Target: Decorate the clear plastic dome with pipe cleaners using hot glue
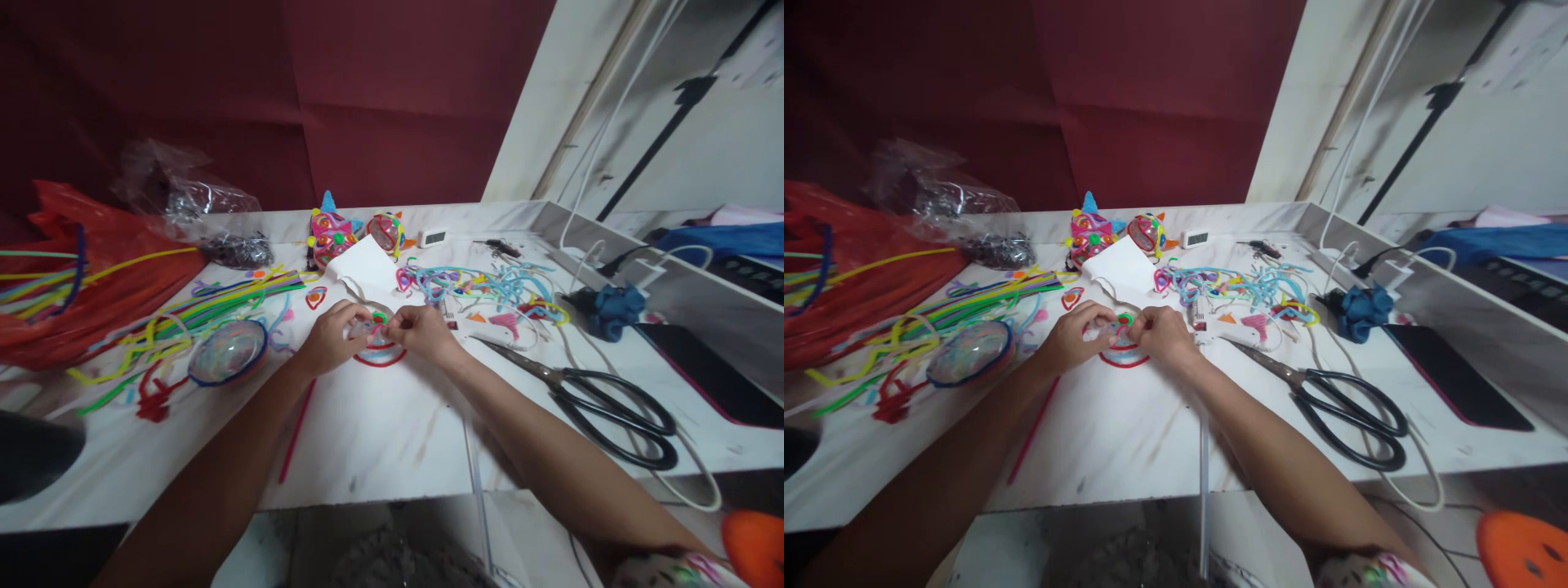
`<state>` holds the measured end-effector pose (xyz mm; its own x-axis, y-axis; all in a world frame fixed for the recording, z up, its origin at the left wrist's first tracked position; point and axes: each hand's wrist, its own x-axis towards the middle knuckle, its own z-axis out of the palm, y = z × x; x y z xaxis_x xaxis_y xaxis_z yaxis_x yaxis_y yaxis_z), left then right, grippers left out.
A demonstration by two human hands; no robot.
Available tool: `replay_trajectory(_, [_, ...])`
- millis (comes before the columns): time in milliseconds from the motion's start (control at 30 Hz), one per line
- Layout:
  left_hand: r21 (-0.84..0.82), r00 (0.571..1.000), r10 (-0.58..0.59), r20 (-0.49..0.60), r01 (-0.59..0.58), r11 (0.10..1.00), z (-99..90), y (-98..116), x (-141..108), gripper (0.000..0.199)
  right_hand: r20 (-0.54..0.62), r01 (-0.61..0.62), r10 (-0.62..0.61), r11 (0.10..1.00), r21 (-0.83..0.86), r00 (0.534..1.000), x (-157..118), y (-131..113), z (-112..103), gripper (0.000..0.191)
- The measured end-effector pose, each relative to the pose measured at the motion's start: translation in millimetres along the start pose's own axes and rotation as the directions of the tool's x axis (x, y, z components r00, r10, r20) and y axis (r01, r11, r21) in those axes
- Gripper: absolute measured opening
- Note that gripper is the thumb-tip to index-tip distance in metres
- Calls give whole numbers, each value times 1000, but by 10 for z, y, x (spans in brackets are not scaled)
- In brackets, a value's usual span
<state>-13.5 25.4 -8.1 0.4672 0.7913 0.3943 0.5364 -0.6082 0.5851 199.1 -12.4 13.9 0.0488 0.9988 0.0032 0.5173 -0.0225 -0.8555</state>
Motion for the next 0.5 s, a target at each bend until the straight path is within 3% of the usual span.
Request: replay_trajectory(500, [23,1000,-19,-5,19,1000,16,-9,4,23,31,56,-61,989,137,998,152,274,-9,13])
